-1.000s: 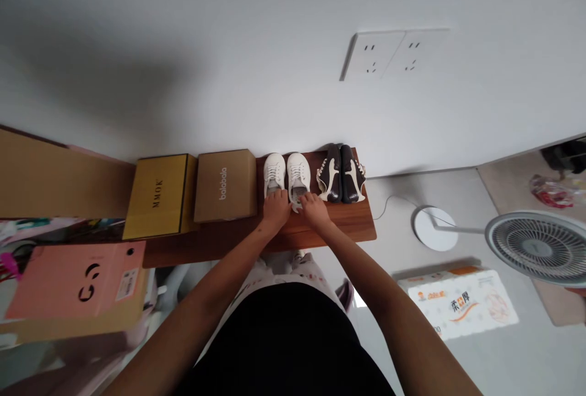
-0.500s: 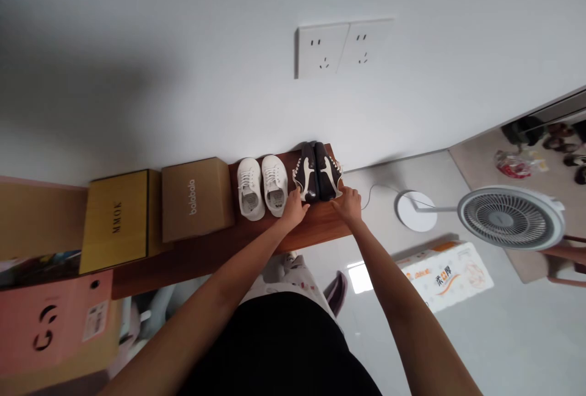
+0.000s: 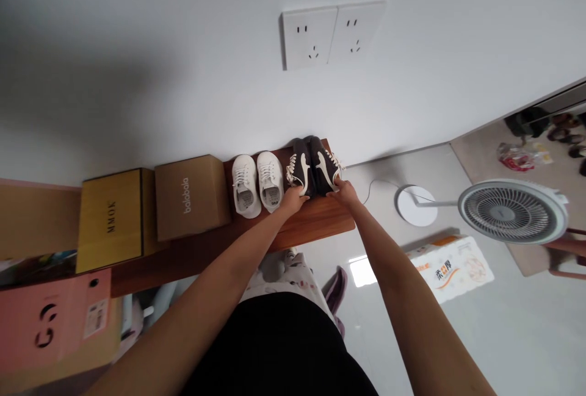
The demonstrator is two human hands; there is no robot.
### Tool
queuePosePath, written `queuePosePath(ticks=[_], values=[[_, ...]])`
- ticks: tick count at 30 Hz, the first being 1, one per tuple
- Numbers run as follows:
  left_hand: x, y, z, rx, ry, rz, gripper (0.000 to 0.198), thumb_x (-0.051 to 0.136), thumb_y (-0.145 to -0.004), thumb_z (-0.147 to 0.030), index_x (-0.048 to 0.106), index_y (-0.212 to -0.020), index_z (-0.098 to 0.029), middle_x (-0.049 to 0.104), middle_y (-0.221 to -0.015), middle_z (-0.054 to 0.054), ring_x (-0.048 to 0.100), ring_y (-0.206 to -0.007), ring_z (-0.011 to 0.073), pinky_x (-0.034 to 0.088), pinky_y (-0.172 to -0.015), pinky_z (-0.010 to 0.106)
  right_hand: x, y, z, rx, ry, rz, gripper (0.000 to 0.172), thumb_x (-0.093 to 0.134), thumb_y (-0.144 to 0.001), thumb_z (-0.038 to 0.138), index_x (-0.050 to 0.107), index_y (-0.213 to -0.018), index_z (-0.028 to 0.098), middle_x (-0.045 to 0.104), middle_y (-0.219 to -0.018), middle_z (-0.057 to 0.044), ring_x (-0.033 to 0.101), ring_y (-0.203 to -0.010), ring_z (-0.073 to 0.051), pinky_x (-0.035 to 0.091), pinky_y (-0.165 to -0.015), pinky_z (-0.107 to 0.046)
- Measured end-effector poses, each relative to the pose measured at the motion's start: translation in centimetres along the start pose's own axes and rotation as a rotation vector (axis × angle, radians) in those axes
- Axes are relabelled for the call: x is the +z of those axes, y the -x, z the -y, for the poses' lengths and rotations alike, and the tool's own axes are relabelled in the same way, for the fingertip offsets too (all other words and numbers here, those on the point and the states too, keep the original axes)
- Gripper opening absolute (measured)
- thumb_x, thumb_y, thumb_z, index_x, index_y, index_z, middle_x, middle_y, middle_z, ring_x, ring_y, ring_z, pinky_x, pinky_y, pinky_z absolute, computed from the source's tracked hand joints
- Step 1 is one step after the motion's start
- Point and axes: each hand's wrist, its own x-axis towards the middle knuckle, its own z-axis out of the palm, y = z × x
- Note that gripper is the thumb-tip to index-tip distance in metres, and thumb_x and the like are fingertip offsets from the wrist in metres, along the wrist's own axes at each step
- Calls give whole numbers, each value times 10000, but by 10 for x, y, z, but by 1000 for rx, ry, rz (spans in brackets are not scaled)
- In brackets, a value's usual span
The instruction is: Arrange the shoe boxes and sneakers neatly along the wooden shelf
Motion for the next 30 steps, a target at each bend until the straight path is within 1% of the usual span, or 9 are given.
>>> queuePosePath(ticks=[3, 7, 10, 14, 17, 20, 23, 30], values=[[-8, 7, -9, 61, -67, 33, 237, 650, -952, -267, 688, -1151, -143, 726, -1196, 174, 664, -1187, 278, 494, -996, 346, -6, 5, 4, -99, 118, -33, 329, 772, -804, 348, 677, -1087, 210, 720, -915, -68, 645, -897, -245, 444, -800, -301], [-18, 14, -23, 59, -183, 95, 313, 577, -987, -262, 627, -1276, -151, 733, -1152, 188, 690, -1149, 290, 504, -975, 372, -11, 11, 14, -241, 248, -25, 293, 742, -844, 343, 665, -1096, 215, 745, -981, -99, 658, -956, -271, 425, -831, -321], [-22, 14, -35, 76, -267, 98, 333, 563, -989, -240, 611, -1299, -128, 738, -1103, 201, 702, -1137, 298, 509, -981, 386, -12, 14, 22, -303, 307, -14, 267, 709, -864, 332, 662, -1092, 202, 750, -1029, -113, 652, -1000, -280, 412, -830, -325], [-21, 10, -48, 91, -331, 69, 296, 528, -975, -135, 653, -1236, -77, 742, -1025, 214, 715, -1104, 308, 521, -980, 405, -14, 16, 29, -315, 379, 6, 230, 679, -871, 290, 663, -1075, 185, 752, -1025, -123, 633, -1034, -284, 397, -843, -330], [-18, 6, -51, 99, -342, 33, 303, 492, -958, -64, 683, -1194, -55, 742, -1008, 221, 723, -1078, 304, 529, -975, 413, -15, 15, 32, -333, 397, 21, 214, 664, -868, 238, 667, -1073, 173, 750, -1071, -141, 620, -1050, -279, 391, -855, -334], [-14, 1, -50, 98, -336, 6, 324, 458, -957, -46, 701, -1172, -42, 738, -1016, 235, 724, -1060, 306, 532, -968, 428, -15, 13, 36, -343, 412, 48, 213, 654, -876, 220, 669, -1079, 158, 745, -1106, -159, 617, -1049, -279, 386, -862, -340], [-11, -4, -48, 85, -328, 13, 338, 436, -958, -38, 712, -1153, -37, 737, -1011, 242, 721, -1055, 311, 528, -964, 439, -14, 10, 40, -336, 415, 65, 220, 645, -887, 221, 669, -1093, 148, 742, -1123, -171, 616, -1064, -283, 382, -868, -341], [-3, -10, -48, 77, -316, 27, 351, 428, -953, -28, 708, -1165, -13, 738, -1013, 247, 717, -1055, 307, 531, -965, 423, -14, 1, 44, -324, 423, 110, 224, 623, -884, 188, 671, -1098, 146, 748, -1117, -155, 616, -1098, -290, 388, -881, -340]])
